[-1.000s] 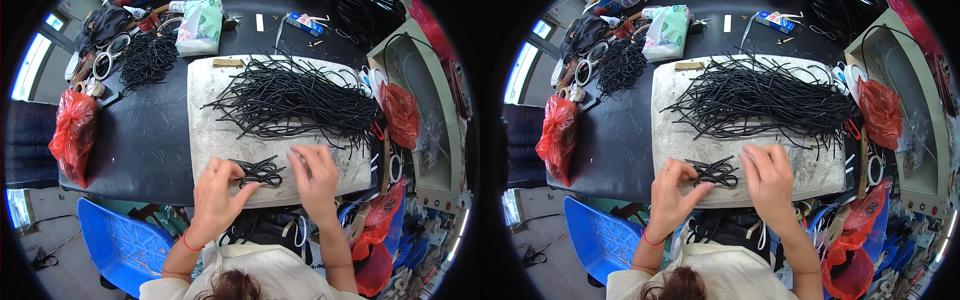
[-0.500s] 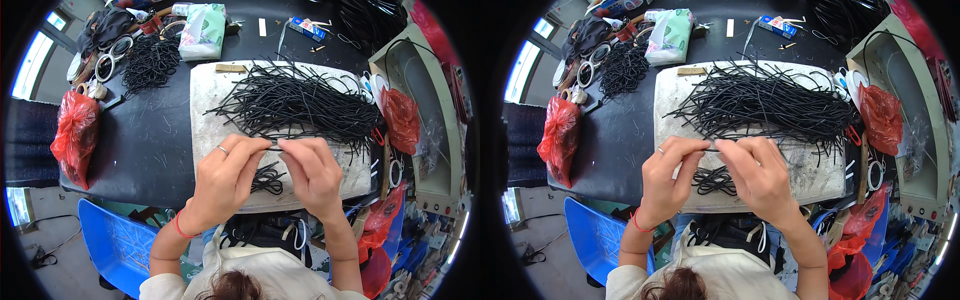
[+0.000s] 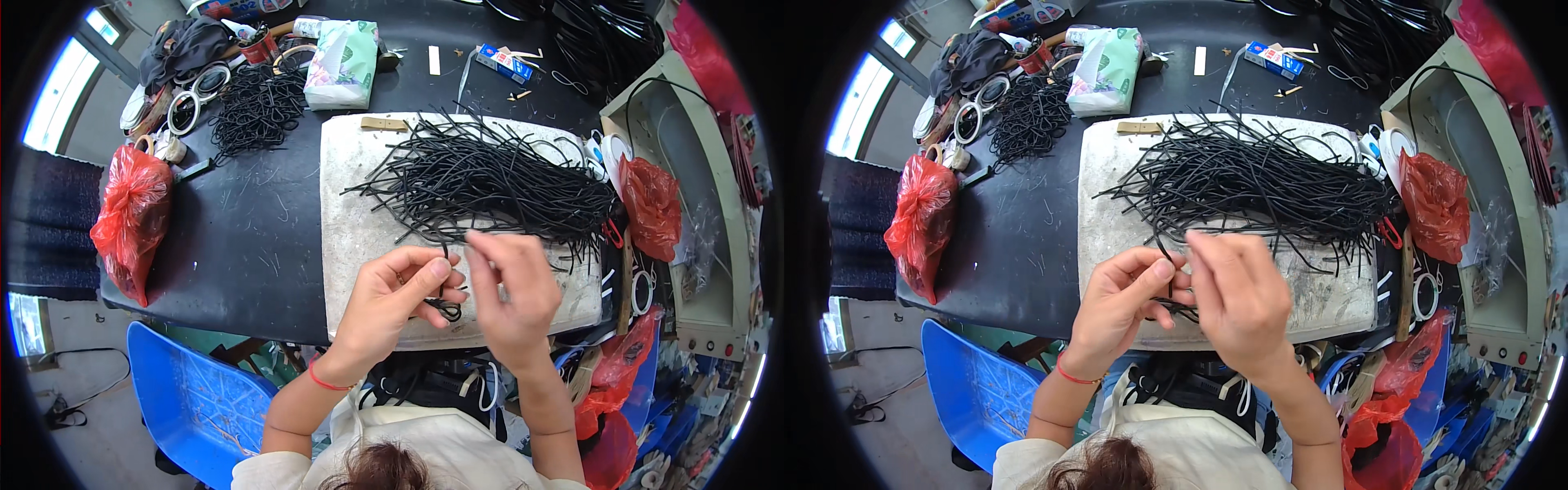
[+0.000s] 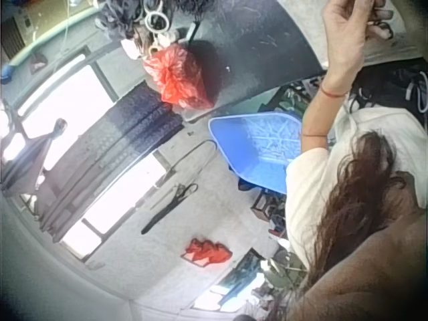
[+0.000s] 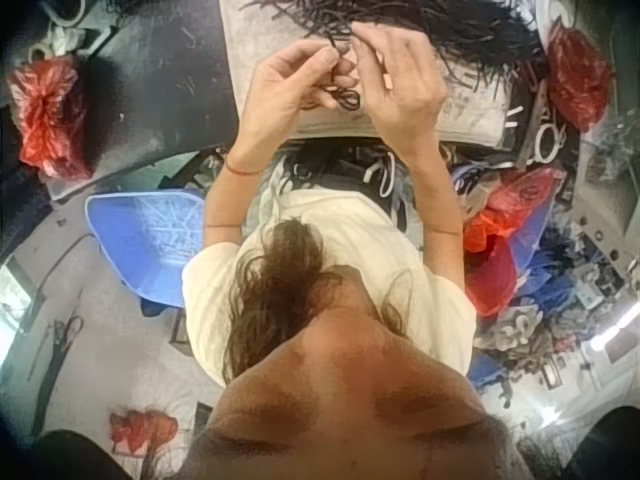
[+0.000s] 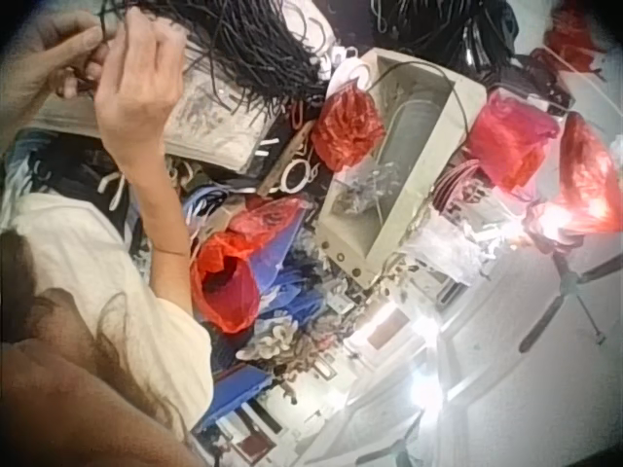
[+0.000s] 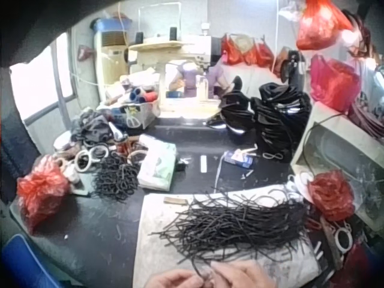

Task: The person sits at a cluttered workbench and repeatedly picks up short black cords from a red plastic bag. They tie the cords into small loops or knots by hand and place the finished items onto a pile on the table.

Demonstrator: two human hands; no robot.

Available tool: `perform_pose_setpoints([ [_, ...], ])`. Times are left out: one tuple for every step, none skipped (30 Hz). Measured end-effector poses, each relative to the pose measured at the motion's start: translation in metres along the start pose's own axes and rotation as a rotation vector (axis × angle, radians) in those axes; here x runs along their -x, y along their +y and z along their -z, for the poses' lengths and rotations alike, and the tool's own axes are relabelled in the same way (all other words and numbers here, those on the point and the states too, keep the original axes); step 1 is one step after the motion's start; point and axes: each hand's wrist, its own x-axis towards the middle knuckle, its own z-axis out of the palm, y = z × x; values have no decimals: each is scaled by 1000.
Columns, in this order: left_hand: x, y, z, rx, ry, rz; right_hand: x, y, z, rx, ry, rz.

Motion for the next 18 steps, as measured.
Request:
perform_pose_setpoints([
  [-3,-3,0,38,31,-23,1,-2,0,-23,-40,-15],
  [-5,-5,0,47,37,-35,2,-3,0,-45,-80,-29],
  [-7,-6,0,57,43,-47,3,-2,1,-67,-87,-36],
  [-7,-8,0,66,49,-57,5,-1,1,-88,-93,-44],
  [-8,-9,0,55,52,-65,6,0,1,-109,-99,-53],
  [-8,-10,0,44,56,-73,6,0,1,-122,-110,-73],
  [-8,-11,-1,34,56,-78,7,0,1,-132,-119,-96],
  [-7,-12,-1,-22,47,-97,8,0,1,-141,-128,-119],
  [-7,-12,-2,-79,37,-116,9,-2,2,-194,-124,-200],
  [-7,-13,-2,-135,28,-135,10,-4,3,-247,-120,-281],
  [-6,-13,-2,-156,24,-139,11,-6,3,-301,-116,-362],
  [-5,-13,-2,-178,19,-143,10,-6,5,-265,-139,-307],
  [-4,-13,-1,-199,15,-146,10,-6,6,-228,-162,-251],
  [-4,-14,-1,-220,12,-150,10,-5,8,-192,-185,-196],
  [-4,-14,-1,-229,15,-168,10,-3,7,-199,-179,-181],
  [-4,-13,-2,-238,16,-186,10,-2,7,-204,-172,-166],
  [-3,-13,-2,-246,17,-205,10,-1,7,-209,-165,-151],
  [-2,-11,-3,-235,17,-192,11,-3,7,-268,-132,-218],
])
